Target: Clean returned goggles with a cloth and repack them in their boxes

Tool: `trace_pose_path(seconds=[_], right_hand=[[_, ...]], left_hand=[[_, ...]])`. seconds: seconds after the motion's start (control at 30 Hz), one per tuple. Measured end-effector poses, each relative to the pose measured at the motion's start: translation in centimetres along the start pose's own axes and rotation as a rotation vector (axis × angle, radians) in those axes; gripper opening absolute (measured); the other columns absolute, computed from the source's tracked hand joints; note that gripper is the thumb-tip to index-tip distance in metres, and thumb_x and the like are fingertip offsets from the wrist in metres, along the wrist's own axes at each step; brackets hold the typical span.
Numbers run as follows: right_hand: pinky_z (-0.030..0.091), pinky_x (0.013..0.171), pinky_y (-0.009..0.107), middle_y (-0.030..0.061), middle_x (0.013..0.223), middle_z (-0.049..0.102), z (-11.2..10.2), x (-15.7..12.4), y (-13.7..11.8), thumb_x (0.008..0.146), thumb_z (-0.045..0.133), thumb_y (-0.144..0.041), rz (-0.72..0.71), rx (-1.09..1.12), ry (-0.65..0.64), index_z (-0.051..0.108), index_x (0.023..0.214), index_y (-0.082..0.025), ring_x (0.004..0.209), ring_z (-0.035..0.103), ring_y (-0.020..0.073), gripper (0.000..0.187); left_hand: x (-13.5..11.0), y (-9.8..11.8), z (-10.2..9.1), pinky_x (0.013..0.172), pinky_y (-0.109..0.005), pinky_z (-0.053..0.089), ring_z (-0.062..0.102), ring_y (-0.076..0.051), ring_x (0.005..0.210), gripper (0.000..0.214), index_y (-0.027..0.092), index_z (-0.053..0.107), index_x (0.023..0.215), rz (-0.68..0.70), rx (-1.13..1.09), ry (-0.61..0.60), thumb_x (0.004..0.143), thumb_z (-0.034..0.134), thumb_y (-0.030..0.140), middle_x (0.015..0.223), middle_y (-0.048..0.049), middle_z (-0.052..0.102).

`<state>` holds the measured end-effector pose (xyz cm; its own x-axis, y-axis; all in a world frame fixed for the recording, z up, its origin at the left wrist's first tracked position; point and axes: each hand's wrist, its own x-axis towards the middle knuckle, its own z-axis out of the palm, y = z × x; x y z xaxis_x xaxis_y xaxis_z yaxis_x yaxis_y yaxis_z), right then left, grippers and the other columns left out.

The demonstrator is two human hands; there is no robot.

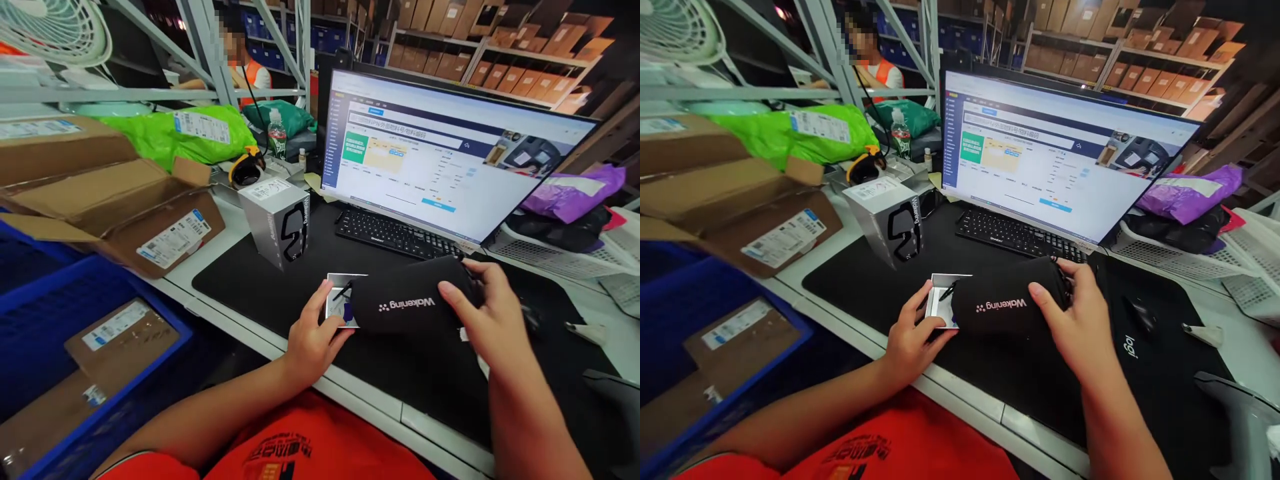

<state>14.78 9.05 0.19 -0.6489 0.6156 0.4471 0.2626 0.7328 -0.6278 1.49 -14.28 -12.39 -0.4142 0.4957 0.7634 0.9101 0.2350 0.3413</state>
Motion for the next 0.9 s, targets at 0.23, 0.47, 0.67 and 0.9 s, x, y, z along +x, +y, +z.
trace_pose_path(seconds=[0.23,0.47,0.67,0.9], right_hand=[[0.032,0.110,0.069,0.0229,0.142,0.053,6.8,-1.6,0.0,0.096,0.050,-0.047,-0.203,-0.391,-0.002,0.068,0.110,-0.014,0.138,0.041,0.0423,0.040],[0.042,0.108,0.061,0.0253,0.146,0.050,6.5,-1.0,1.7,0.091,0.065,-0.042,-0.302,-0.498,-0.283,0.067,0.121,-0.010,0.135,0.046,0.0433,0.044],[0.037,0.118,0.053,0.0109,0.162,0.031,3.0,0.9,3.1,0.081,0.077,-0.049,-0.280,-0.050,-0.536,0.043,0.144,-0.030,0.147,0.037,0.0317,0.074],[0.022,0.123,0.056,0.0159,0.169,0.014,6.8,3.1,9.3,0.067,0.085,-0.056,-0.137,0.412,-0.770,-0.011,0.161,-0.030,0.154,0.022,0.0327,0.137]], left_hand=[[0.1,-1.1,0.1,0.099,-0.044,0.060,0.057,-0.031,0.132,0.035,0.020,0.051,0.111,-0.092,-0.003,0.116,0.085,0.074,0.022,0.146,-0.0204,0.047],[0.8,-1.1,0.0,0.098,-0.040,0.058,0.051,-0.031,0.138,0.031,0.019,0.059,0.122,0.017,0.138,-0.104,0.092,0.064,0.023,0.135,-0.0132,0.063],[4.5,-4.9,-3.8,0.121,-0.070,0.013,0.016,-0.045,0.152,0.073,0.025,0.047,0.141,-0.046,0.250,0.247,0.079,0.079,0.044,0.166,-0.0171,0.015],[11.9,-13.5,-5.5,0.121,-0.063,0.022,0.005,-0.046,0.154,0.123,0.030,0.021,0.155,-0.360,0.091,0.195,0.056,0.094,0.038,0.163,-0.0176,-0.001]])
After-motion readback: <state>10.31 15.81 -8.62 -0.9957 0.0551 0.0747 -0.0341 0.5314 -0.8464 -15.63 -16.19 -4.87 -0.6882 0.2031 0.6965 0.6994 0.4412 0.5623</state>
